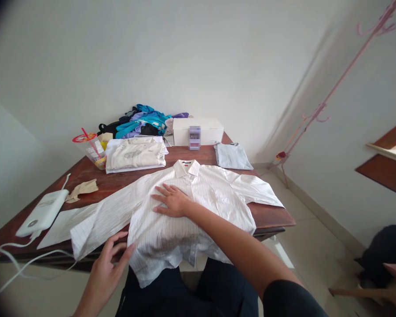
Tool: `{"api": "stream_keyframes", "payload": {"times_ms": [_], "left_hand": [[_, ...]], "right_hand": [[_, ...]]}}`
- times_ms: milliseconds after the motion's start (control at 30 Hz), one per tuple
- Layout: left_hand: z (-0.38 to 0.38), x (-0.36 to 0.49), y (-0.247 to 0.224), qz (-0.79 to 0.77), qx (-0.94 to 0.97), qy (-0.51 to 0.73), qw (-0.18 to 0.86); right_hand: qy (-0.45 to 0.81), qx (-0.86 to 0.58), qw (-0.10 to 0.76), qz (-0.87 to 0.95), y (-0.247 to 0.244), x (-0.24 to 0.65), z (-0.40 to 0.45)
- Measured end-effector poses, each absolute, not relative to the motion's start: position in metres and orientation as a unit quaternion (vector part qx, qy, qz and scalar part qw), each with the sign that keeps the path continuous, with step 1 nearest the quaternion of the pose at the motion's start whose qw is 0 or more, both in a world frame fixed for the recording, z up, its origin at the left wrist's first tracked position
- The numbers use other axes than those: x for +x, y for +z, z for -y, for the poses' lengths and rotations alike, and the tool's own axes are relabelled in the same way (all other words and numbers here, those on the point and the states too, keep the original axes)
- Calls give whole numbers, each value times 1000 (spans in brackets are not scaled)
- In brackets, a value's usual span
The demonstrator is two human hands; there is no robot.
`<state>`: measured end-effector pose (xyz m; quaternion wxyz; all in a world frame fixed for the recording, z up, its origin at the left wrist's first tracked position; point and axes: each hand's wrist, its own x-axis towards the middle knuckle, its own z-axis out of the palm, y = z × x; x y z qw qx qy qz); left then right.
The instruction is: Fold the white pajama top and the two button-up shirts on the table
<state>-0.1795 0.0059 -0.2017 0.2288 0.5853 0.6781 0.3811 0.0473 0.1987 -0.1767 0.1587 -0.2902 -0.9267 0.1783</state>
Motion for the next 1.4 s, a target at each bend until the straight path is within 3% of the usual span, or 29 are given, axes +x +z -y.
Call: {"api": "stream_keyframes", "payload": {"times_ms": [233, 433, 567, 633, 767, 867, 1067, 1267, 1400], "left_hand": [[-6, -185, -204, -673, 583, 398, 220], [-12, -209, -194, -692, 608, 347, 175], [-14, -185, -163, -682, 644, 346, -11], [-21, -156, -139, -622, 693, 362, -51], [-69, -79, -102, -440, 846, 282, 102], [-138, -17, -100, -341, 894, 211, 200], [-287, 76, -138, -376, 881, 238, 159], [-338, 91, -162, -365, 884, 233, 174], [-343, 95, -164, -335, 895, 231, 186]], "right_hand": [[234, -272, 285, 889, -152, 78, -174], [147, -487, 362, 781, -152, 201, -174], [81, -597, 358, 713, -176, 295, -177], [51, -622, 340, 704, -187, 329, -175], [30, -641, 309, 703, -190, 365, -175], [45, -630, 311, 711, -179, 377, -190], [155, -654, 244, 699, -155, 389, -236], [205, -648, 105, 725, -148, 411, -238], [256, -605, 165, 736, -138, 424, -221]]}}
